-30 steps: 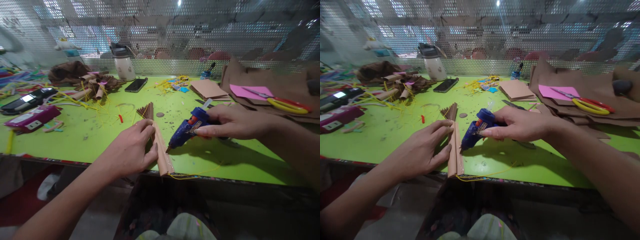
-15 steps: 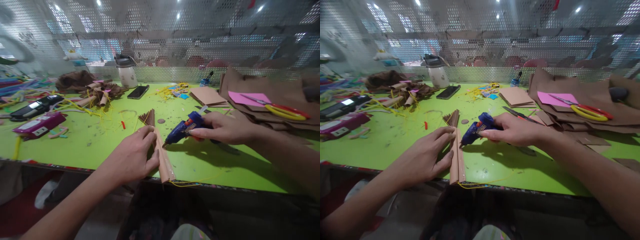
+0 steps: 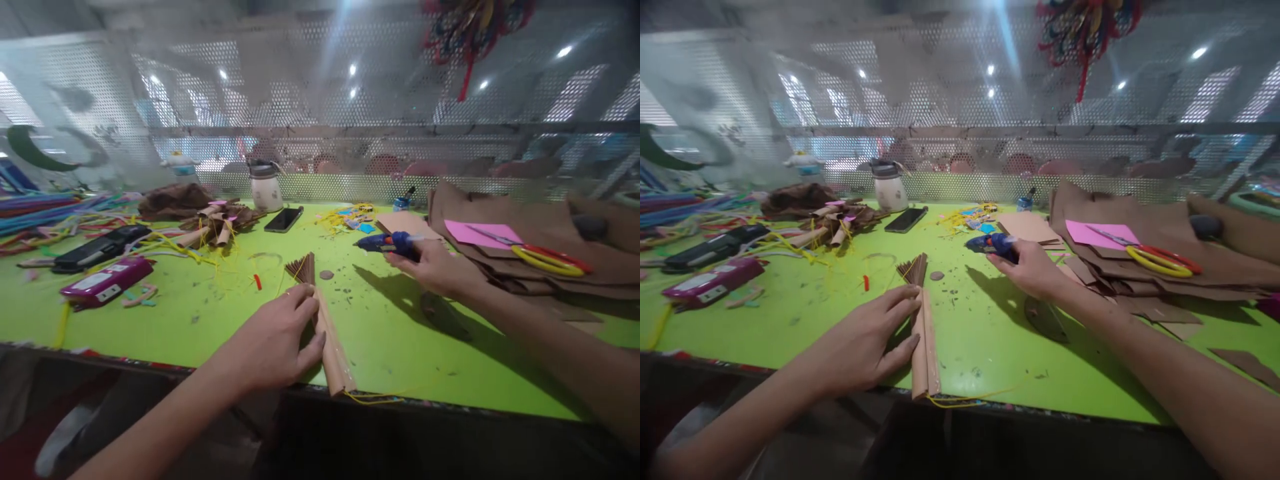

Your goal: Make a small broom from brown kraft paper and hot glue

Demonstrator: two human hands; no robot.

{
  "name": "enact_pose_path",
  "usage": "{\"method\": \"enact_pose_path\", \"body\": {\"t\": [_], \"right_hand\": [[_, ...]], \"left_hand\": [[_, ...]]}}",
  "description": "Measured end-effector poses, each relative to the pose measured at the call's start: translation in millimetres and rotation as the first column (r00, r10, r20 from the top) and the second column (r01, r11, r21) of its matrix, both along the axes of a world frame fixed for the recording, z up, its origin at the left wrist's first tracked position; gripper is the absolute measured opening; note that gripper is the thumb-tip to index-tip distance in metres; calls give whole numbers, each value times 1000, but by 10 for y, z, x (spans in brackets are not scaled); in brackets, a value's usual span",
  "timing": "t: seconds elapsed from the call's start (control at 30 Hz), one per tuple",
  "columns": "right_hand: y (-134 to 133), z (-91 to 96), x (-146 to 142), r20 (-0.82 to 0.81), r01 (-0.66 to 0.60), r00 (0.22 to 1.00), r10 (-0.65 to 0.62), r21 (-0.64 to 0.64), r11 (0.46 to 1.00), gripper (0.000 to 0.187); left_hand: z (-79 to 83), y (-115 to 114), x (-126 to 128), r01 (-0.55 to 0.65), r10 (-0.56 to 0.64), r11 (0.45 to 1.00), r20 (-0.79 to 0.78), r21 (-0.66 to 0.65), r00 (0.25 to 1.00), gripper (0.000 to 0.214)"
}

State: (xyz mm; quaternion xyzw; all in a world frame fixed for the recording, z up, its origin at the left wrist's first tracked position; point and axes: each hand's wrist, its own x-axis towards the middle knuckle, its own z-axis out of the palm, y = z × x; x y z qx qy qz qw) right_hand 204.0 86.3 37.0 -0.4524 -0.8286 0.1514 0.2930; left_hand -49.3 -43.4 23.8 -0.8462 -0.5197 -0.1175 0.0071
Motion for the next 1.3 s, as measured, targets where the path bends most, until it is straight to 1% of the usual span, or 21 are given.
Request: {"method": "enact_pose_path", "body": {"t": [0.03,0.1,0.17,0.27,0.33,0.43,0.53,0.63,0.77,0.93,1.0,1.07,1.17,1.3], "right_hand": [[34,-19,13,16,23,1000,-24,48,999,38],[118,-62,52,55,16,998,-24,140,990,33],[222,-112,104,119,-50,993,26,210,976,30],[391,-181,195,263,-157,961,90,246,956,31],[490,-206,249,335,-179,938,94,232,956,32],[600,-206,311,379,-153,923,69,196,969,29],[670,-196,347,396,-116,918,35,182,976,28],[743,-213,347,427,-104,904,24,167,980,31],[902,-240,285,482,-107,876,20,154,982,37],[1100,-167,149,525,-53,849,-58,194,980,30],[1149,-132,81,544,-48,836,-70,200,979,28],[1186,-119,14,565,-54,822,-66,192,980,25],[1226,-134,-48,599,-62,800,-37,144,988,22],[1237,-114,-15,623,-79,782,25,60,995,27]], "left_hand": [[14,1,-11,9,-9,1000,-5,-5,1000,34],[46,1,-33,26,-26,1000,-17,-17,1000,36],[81,-2,-58,42,-43,999,-21,-26,999,35],[128,-4,-107,87,-87,996,-2,-18,996,33],[149,-1,-143,123,-123,992,12,-7,992,33],[162,4,-189,149,-149,989,18,-1,989,34],[162,11,-216,148,-148,989,15,2,989,33],[164,16,-225,130,-130,991,-3,-25,992,33],[165,21,-230,104,-105,993,-17,-60,994,34],[160,28,-244,133,-132,991,21,-16,991,34],[164,34,-247,150,-150,989,33,4,988,33],[170,42,-245,161,-161,987,32,5,986,33],[174,52,-235,167,-167,986,8,-14,986,33],[170,66,-216,176,-177,984,-21,-29,984,34]]}}
